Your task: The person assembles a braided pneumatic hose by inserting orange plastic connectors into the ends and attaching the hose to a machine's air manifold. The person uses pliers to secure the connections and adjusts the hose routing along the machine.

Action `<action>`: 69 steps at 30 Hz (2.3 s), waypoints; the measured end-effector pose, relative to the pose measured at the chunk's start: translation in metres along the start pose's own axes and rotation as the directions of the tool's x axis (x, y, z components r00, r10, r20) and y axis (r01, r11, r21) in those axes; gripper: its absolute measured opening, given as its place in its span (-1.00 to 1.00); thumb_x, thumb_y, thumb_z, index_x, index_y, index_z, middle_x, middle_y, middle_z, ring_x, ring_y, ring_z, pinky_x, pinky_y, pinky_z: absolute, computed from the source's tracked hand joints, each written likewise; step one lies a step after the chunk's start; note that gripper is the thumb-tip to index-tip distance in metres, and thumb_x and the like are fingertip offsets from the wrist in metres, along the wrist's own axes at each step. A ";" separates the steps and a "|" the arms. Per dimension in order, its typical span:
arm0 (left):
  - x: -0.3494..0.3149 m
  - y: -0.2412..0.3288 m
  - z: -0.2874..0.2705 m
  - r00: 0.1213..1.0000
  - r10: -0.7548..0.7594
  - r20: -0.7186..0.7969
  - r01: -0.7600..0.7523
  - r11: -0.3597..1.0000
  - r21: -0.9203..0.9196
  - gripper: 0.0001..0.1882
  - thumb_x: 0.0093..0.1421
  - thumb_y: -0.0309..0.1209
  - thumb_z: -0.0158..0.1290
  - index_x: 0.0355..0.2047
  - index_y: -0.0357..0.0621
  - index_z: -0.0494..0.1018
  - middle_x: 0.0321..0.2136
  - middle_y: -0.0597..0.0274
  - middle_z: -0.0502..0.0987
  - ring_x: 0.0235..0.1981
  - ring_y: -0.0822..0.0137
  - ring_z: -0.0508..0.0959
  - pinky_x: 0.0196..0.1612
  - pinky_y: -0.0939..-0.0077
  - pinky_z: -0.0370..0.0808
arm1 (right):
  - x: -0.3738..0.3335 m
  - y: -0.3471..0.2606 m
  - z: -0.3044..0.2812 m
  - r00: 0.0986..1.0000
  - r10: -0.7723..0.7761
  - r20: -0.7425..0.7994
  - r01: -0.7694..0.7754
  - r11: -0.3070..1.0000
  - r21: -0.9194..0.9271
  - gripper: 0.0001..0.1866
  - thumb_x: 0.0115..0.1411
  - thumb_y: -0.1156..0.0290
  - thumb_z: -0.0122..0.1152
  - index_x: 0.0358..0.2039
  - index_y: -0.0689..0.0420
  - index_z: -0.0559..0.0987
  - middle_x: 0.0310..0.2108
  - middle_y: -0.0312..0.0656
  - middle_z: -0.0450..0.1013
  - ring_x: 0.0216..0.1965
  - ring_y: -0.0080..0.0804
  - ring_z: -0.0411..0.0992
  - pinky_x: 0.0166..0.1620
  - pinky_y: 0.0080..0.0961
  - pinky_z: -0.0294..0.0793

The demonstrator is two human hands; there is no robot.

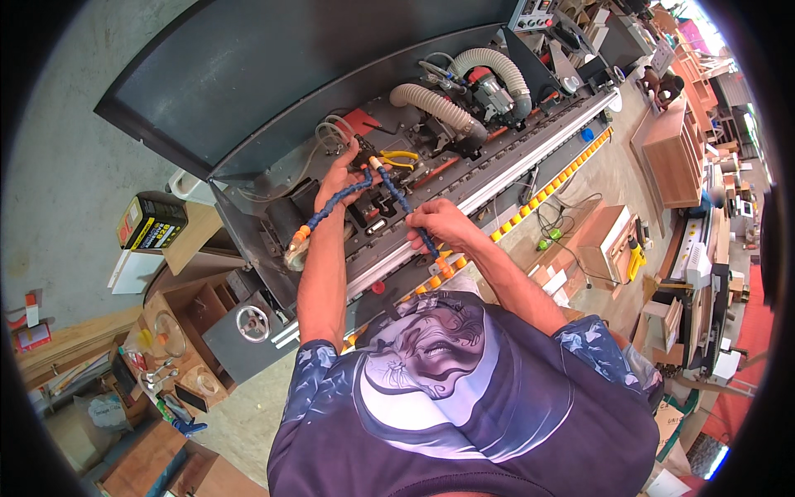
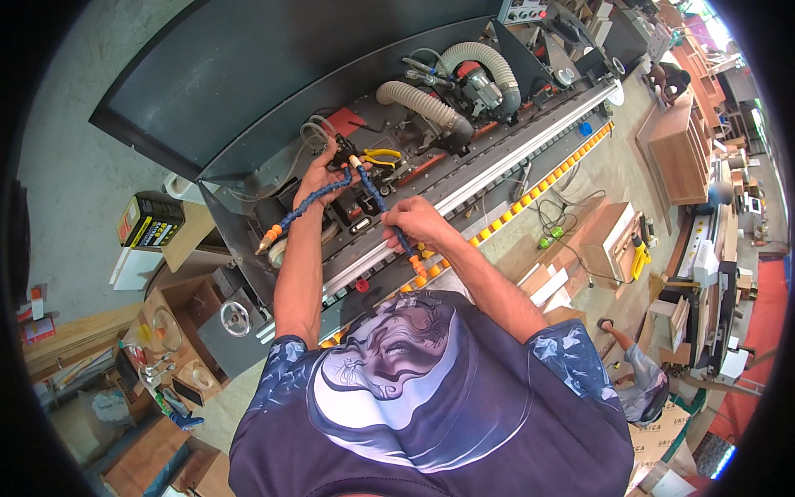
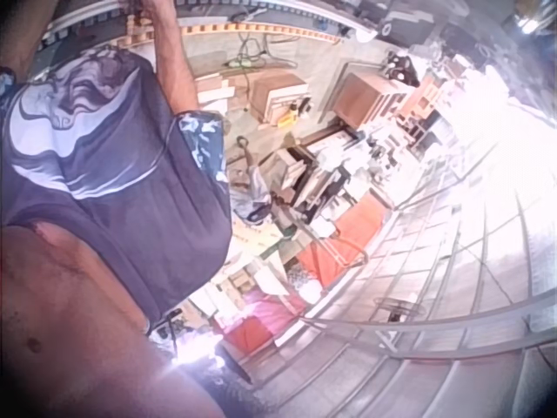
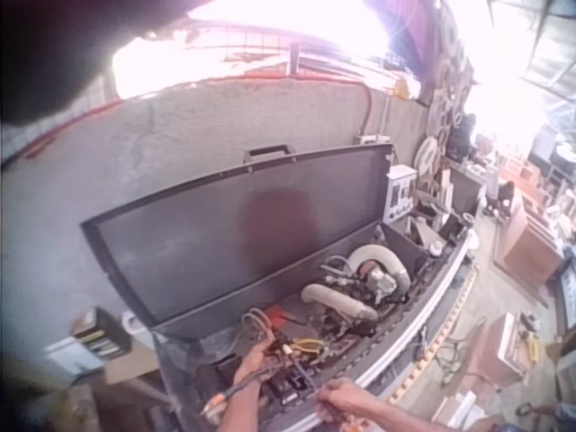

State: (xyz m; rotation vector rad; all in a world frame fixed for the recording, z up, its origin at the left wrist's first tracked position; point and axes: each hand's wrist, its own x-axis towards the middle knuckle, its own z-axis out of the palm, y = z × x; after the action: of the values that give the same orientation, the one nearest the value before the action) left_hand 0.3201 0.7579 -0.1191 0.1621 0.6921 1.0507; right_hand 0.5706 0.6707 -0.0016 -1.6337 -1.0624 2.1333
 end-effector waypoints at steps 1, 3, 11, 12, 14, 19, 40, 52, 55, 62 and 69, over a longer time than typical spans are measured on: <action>0.000 0.000 0.000 1.000 0.008 0.019 -0.008 1.000 -0.008 -0.20 0.28 0.09 0.28 0.04 -0.56 0.35 -0.10 -0.38 0.59 0.00 -0.36 0.66 0.02 -0.13 0.72 | 0.003 0.001 0.000 1.000 -0.018 -0.011 0.017 0.999 -0.033 -0.61 0.28 0.29 0.42 -0.16 0.38 0.50 -0.46 -0.10 0.59 -0.54 -0.39 0.61 -0.52 -0.46 0.65; -0.003 0.000 0.006 1.000 0.005 -0.020 -0.005 1.000 -0.023 -0.17 0.27 0.10 0.27 0.04 -0.58 0.34 -0.09 -0.42 0.57 0.02 -0.37 0.65 0.05 -0.18 0.70 | 0.005 0.003 0.002 0.997 -0.049 -0.054 0.043 0.994 -0.105 -0.58 0.26 0.27 0.45 -0.16 0.37 0.50 -0.47 -0.10 0.59 -0.53 -0.38 0.62 -0.52 -0.46 0.65; -0.008 0.004 0.013 0.998 -0.002 -0.063 -0.002 0.998 -0.066 -0.15 0.27 0.11 0.28 0.06 -0.59 0.33 -0.07 -0.45 0.56 0.02 -0.38 0.64 0.06 -0.24 0.68 | -0.008 -0.013 0.006 0.995 0.049 -0.084 -0.055 0.996 -0.072 -0.63 0.37 0.25 0.32 -0.14 0.36 0.51 -0.44 -0.04 0.58 -0.55 -0.38 0.61 -0.53 -0.43 0.64; -0.007 0.005 0.011 0.999 -0.013 -0.051 0.010 0.998 -0.066 -0.16 0.27 0.10 0.28 0.07 -0.58 0.33 -0.06 -0.45 0.56 0.01 -0.38 0.65 0.05 -0.24 0.69 | -0.007 -0.012 0.004 0.998 0.043 -0.053 -0.046 0.997 -0.055 -0.64 0.38 0.25 0.31 -0.15 0.36 0.52 -0.44 -0.03 0.58 -0.55 -0.38 0.60 -0.53 -0.43 0.64; -0.007 0.007 0.006 1.000 -0.022 -0.007 0.021 0.999 -0.048 -0.16 0.27 0.10 0.28 0.07 -0.56 0.32 -0.06 -0.45 0.55 0.00 -0.38 0.65 0.04 -0.24 0.69 | -0.001 -0.006 -0.003 0.999 0.033 0.009 -0.032 0.999 -0.020 -0.66 0.40 0.27 0.27 -0.17 0.37 0.53 -0.43 -0.02 0.58 -0.56 -0.37 0.60 -0.53 -0.42 0.65; -0.007 0.004 0.011 0.996 0.000 -0.090 -0.002 1.000 -0.031 -0.21 0.28 0.09 0.28 0.05 -0.53 0.36 -0.12 -0.38 0.59 -0.03 -0.35 0.67 0.04 -0.24 0.70 | 0.000 -0.008 -0.007 0.996 -0.046 -0.076 0.037 0.992 -0.122 -0.65 0.39 0.26 0.29 -0.21 0.36 0.52 -0.44 -0.02 0.58 -0.54 -0.38 0.61 -0.53 -0.43 0.66; -0.008 0.000 0.013 0.999 0.018 -0.031 -0.016 0.998 0.066 -0.22 0.35 0.16 0.16 0.02 -0.52 0.45 -0.16 -0.19 0.64 -0.05 -0.19 0.72 -0.08 0.10 0.77 | 0.005 -0.003 -0.004 0.997 0.028 0.073 -0.026 0.999 -0.026 -0.52 0.32 0.14 0.42 -0.11 0.36 0.53 -0.34 -0.04 0.59 -0.37 -0.25 0.67 -0.35 -0.36 0.74; -0.007 0.002 0.006 1.000 0.018 -0.016 -0.019 0.999 -0.033 -0.20 0.32 0.12 0.22 0.03 -0.58 0.42 -0.12 -0.27 0.61 -0.02 -0.27 0.69 0.02 -0.12 0.72 | 0.010 -0.003 -0.016 0.988 0.048 0.148 -0.075 0.980 0.184 -0.65 0.32 0.33 0.38 -0.06 0.34 0.57 -0.32 -0.10 0.58 -0.34 -0.29 0.65 -0.32 -0.33 0.75; -0.011 0.005 0.010 0.999 -0.001 -0.043 -0.002 0.997 -0.079 -0.20 0.31 0.10 0.24 0.03 -0.59 0.40 -0.13 -0.28 0.61 -0.03 -0.29 0.68 0.05 -0.18 0.70 | 0.011 -0.002 -0.019 0.997 0.026 0.077 -0.033 0.995 0.093 -0.63 0.27 0.35 0.44 -0.05 0.33 0.58 -0.33 -0.14 0.57 -0.38 -0.35 0.62 -0.33 -0.35 0.74; -0.012 0.004 0.003 1.000 0.011 -0.010 -0.012 0.997 -0.080 -0.23 0.30 0.08 0.26 0.02 -0.57 0.41 -0.16 -0.26 0.61 -0.03 -0.31 0.68 0.05 -0.26 0.69 | 0.012 -0.012 -0.022 0.993 0.065 0.099 -0.070 0.996 0.048 -0.55 0.33 0.22 0.38 0.04 0.32 0.59 -0.31 -0.20 0.58 -0.32 -0.41 0.61 -0.30 -0.37 0.73; -0.014 0.006 0.002 1.000 0.012 -0.025 -0.012 1.000 -0.006 -0.28 0.34 0.08 0.21 0.01 -0.50 0.44 -0.18 -0.21 0.62 -0.06 -0.30 0.69 0.06 -0.19 0.70 | 0.005 -0.016 -0.018 0.961 0.076 0.266 -0.115 0.985 0.132 -0.53 0.37 0.19 0.31 0.11 0.30 0.57 -0.08 -0.01 0.67 -0.22 -0.38 0.68 -0.21 -0.40 0.66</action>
State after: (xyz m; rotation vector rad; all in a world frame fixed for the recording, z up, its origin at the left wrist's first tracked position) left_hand 0.3125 0.7500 -0.1086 0.1486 0.7113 1.0673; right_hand 0.5818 0.6919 0.0035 -1.3929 -0.8837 2.4781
